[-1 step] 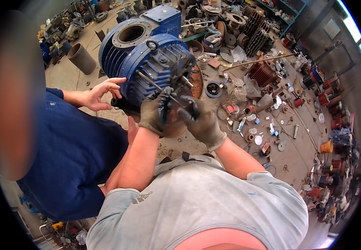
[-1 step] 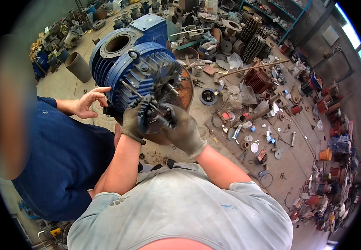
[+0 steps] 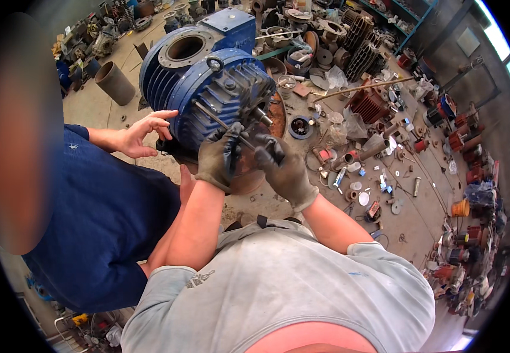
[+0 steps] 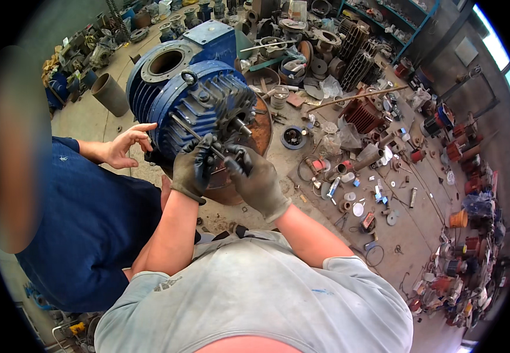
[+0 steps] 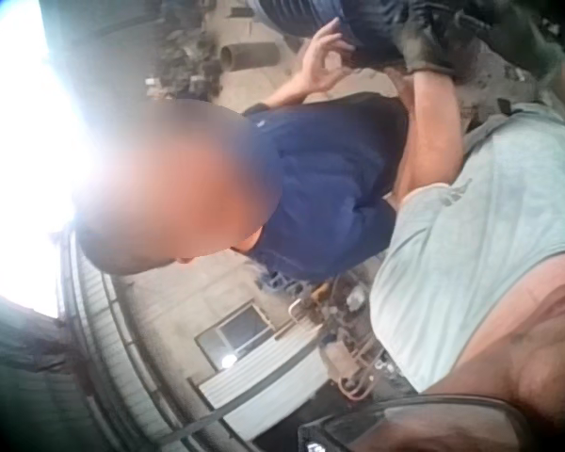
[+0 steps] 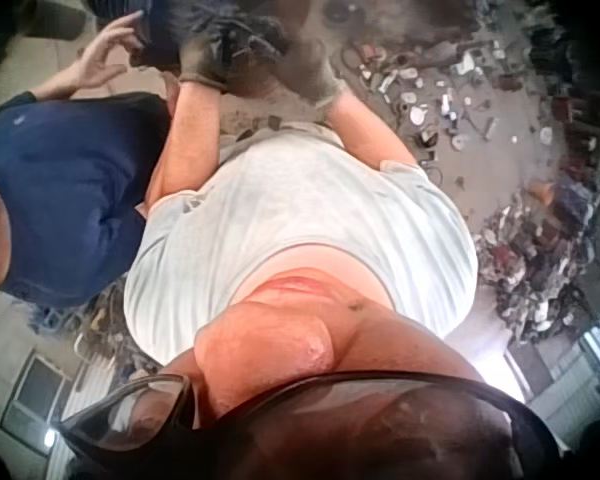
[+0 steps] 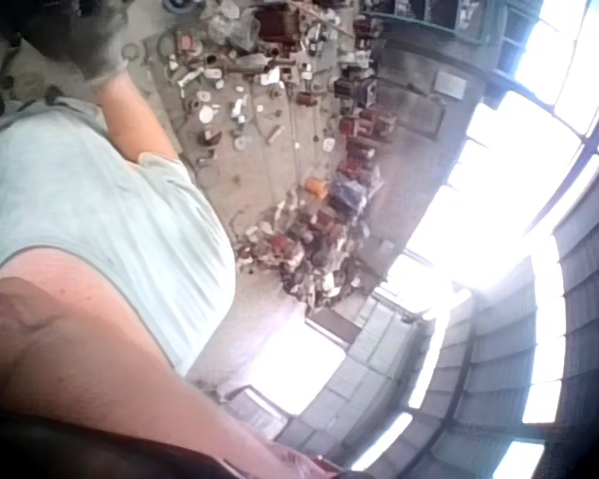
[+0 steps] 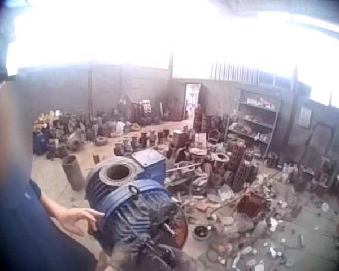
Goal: The person works on a large blue electric motor with a coworker. They use a wrench to loosen bolts on the motor housing and a hammer to tap components. The person also applies grease to the motor shaft area.
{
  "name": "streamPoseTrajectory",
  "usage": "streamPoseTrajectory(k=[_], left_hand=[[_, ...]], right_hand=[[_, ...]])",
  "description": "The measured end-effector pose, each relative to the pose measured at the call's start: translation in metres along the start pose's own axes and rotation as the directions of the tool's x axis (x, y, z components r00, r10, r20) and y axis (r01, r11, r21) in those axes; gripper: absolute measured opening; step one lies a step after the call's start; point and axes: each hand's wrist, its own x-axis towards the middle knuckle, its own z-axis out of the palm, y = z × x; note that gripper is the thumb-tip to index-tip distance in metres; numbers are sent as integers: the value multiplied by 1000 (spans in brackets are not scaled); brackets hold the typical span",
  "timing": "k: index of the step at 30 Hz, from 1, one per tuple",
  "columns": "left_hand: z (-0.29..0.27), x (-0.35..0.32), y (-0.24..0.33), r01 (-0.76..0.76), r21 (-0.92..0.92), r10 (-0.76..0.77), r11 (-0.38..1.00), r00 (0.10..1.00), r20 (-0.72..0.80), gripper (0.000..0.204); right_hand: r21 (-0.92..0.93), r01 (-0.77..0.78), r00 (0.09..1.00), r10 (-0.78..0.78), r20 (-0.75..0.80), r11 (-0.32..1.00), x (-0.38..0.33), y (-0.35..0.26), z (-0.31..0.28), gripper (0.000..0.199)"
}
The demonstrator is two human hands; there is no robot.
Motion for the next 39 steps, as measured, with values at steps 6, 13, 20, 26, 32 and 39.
streamPoseTrajectory(k=[6,13,20,26,32,39], left_hand=[[12,-3,0,-68,3,68,998,995,-71,20],[17,-17,17,0,82,1,997,1000,-19,25],[-1,-17,17,-19,-99,31,995,992,123,25],[9,-25,23,-27,-28,30,999,992,119,24],[5,-17,16,-108,37,105,994,992,65,26],[0,-5,9,-156,21,155,987,987,49,22]], right_hand=[[35,88,984,-82,-161,995,11,8,11,32],[685,-416,909,254,329,598,13,34,16,42],[-102,156,985,-147,90,983,4,-9,23,40],[689,-668,742,314,591,282,28,26,0,38],[-514,325,938,-342,63,794,15,13,5,45],[532,-357,924,206,322,768,3,1,17,62]])
